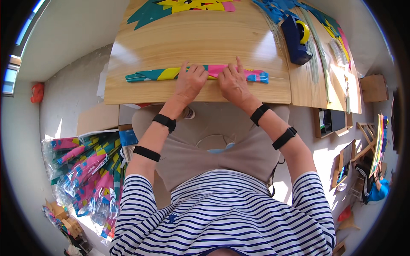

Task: Assembling and packaging a plastic kite by inserting a rod and attaching string.

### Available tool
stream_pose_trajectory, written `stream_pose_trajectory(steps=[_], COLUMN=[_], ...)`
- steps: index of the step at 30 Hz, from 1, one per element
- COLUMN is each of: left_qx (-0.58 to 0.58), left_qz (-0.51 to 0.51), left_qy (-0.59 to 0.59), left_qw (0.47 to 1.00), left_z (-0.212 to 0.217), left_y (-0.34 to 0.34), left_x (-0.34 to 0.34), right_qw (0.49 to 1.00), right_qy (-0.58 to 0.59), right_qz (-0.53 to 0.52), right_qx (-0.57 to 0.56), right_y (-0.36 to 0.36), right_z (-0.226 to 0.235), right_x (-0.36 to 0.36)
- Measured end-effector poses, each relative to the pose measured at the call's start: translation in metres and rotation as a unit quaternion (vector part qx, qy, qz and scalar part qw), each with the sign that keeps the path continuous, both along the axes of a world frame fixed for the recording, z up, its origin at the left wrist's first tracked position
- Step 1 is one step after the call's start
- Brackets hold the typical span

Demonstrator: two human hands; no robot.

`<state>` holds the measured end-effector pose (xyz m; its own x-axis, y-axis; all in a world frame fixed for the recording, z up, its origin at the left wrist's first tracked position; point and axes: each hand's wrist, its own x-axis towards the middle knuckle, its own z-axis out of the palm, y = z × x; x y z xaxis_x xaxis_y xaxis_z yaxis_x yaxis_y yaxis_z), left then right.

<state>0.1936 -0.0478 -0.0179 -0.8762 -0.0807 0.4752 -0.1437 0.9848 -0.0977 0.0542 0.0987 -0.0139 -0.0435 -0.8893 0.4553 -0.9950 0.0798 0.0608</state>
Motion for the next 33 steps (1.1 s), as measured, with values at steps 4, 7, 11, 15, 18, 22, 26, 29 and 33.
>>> stream_pose_trajectory(steps=[4, 7, 11, 15, 18, 22, 26, 29, 33], left_qx=[-0.024, -0.004, 0.037, 0.063, 0.102, 0.223, 0.645, 0.838, 0.865], left_qz=[-0.012, -0.005, 0.005, 0.022, 0.021, 0.082, 0.167, 0.135, 0.072], left_qy=[0.031, 0.001, -0.001, -0.015, 0.078, 0.188, 0.184, 0.172, 0.244], left_qw=[0.999, 1.0, 0.999, 0.998, 0.992, 0.953, 0.723, 0.5, 0.432], left_z=[0.0, 0.0, 0.007, 0.029, 0.063, 0.079, 0.058, 0.058, 0.047], left_y=[-0.001, -0.001, -0.001, 0.0, 0.007, 0.03, 0.05, 0.048, 0.048], left_x=[-0.004, -0.004, -0.005, 0.002, 0.014, 0.047, 0.064, 0.058, 0.05], right_qw=[1.0, 1.0, 1.0, 0.999, 0.992, 0.9, 0.725, 0.672, 0.698], right_qy=[-0.011, 0.006, 0.003, -0.029, -0.111, -0.422, -0.668, -0.719, -0.691], right_qz=[-0.021, -0.02, -0.024, -0.038, -0.056, -0.05, -0.064, -0.031, -0.018], right_qx=[0.007, -0.009, -0.018, 0.001, 0.034, 0.101, 0.158, 0.175, 0.19], right_y=[-0.001, -0.001, -0.002, -0.007, -0.008, -0.014, -0.013, -0.01, -0.013], right_z=[-0.001, -0.003, -0.001, 0.013, 0.04, 0.057, 0.068, 0.073, 0.067], right_x=[-0.001, 0.0, 0.0, 0.002, 0.002, -0.018, -0.015, 0.005, 0.026])
